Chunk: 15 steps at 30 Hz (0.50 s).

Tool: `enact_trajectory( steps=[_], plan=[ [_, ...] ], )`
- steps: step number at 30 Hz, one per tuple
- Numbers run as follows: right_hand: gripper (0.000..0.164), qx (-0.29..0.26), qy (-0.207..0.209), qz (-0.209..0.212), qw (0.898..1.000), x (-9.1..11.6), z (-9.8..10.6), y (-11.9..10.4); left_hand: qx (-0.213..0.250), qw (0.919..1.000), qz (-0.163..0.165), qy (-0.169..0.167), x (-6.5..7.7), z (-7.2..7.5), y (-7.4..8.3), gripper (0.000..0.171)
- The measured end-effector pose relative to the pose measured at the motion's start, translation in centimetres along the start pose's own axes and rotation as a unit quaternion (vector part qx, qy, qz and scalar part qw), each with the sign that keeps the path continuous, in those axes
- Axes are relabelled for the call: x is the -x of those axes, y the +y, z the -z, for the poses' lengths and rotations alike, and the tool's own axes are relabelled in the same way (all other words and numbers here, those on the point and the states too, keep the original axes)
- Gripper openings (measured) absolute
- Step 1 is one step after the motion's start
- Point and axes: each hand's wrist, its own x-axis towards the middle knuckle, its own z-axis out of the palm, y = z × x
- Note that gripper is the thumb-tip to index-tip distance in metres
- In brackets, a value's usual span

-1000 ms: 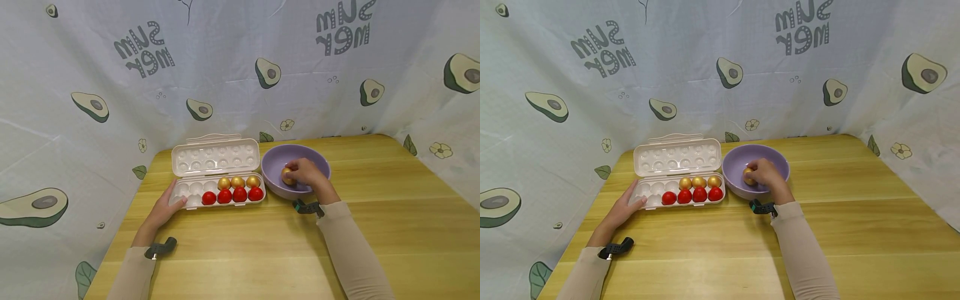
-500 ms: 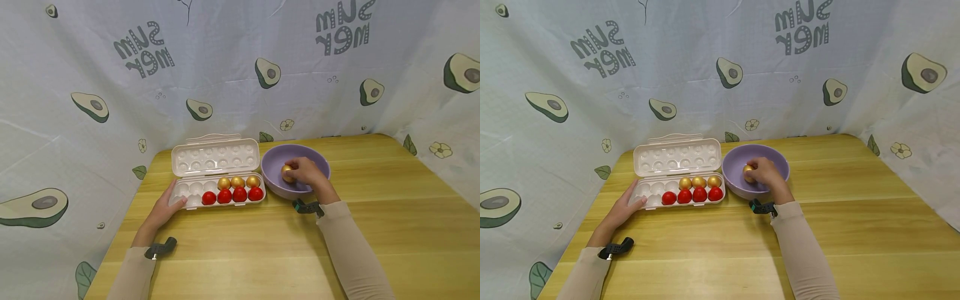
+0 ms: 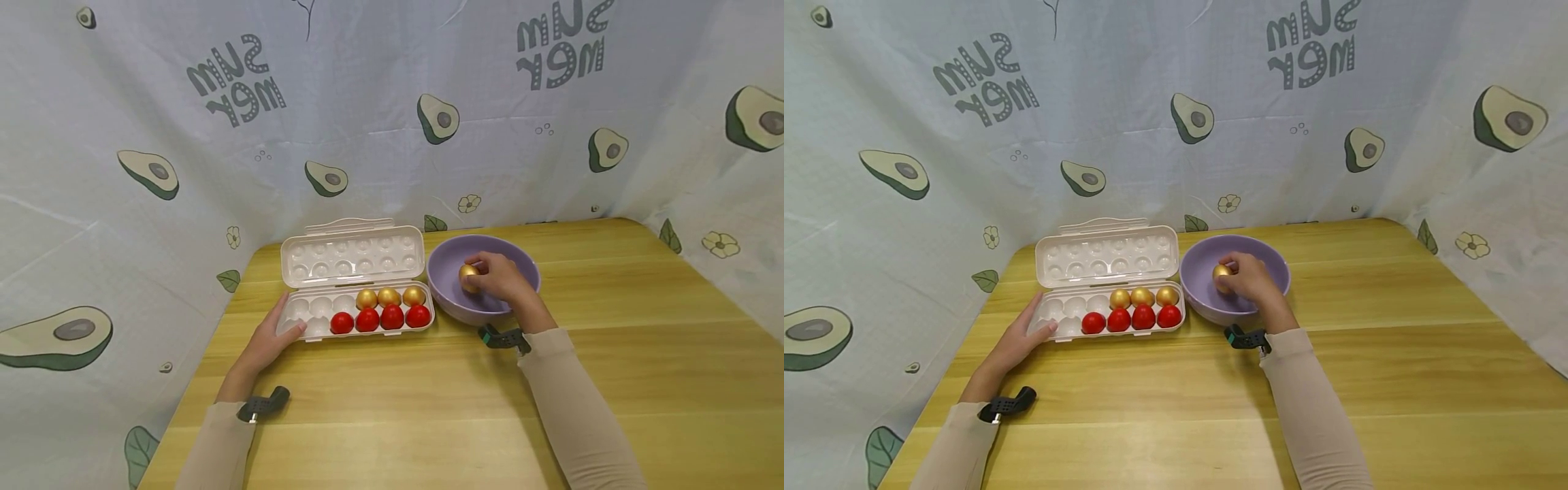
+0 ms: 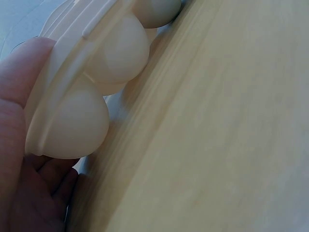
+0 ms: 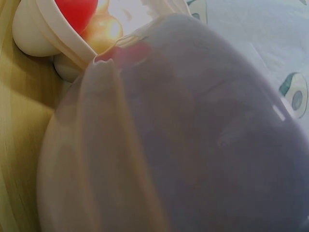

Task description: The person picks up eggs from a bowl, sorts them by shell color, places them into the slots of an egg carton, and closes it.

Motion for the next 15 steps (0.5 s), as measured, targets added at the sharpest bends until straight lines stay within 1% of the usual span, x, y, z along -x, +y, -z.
enact_trajectory(
  steps=[4, 11, 15],
  plan=[
    [0.043, -0.006, 0.008, 0.007, 1.0, 0.04, 0.01, -0.07, -0.004, 1.0, 0.001, 0.0, -0.01, 0.02, 0.02, 0.088],
    [0.044, -0.025, 0.024, 0.011, 0.999, 0.05, -0.03, -0.23, -0.006, 0.9999, -0.01, 0.001, -0.09, 0.08, 0.0, 0.088],
    [0.043, -0.025, 0.037, 0.017, 0.999, -0.03, -0.13, -0.28, -0.006, 0.9999, -0.013, 0.001, -0.08, 0.06, -0.03, 0.087]
  ],
)
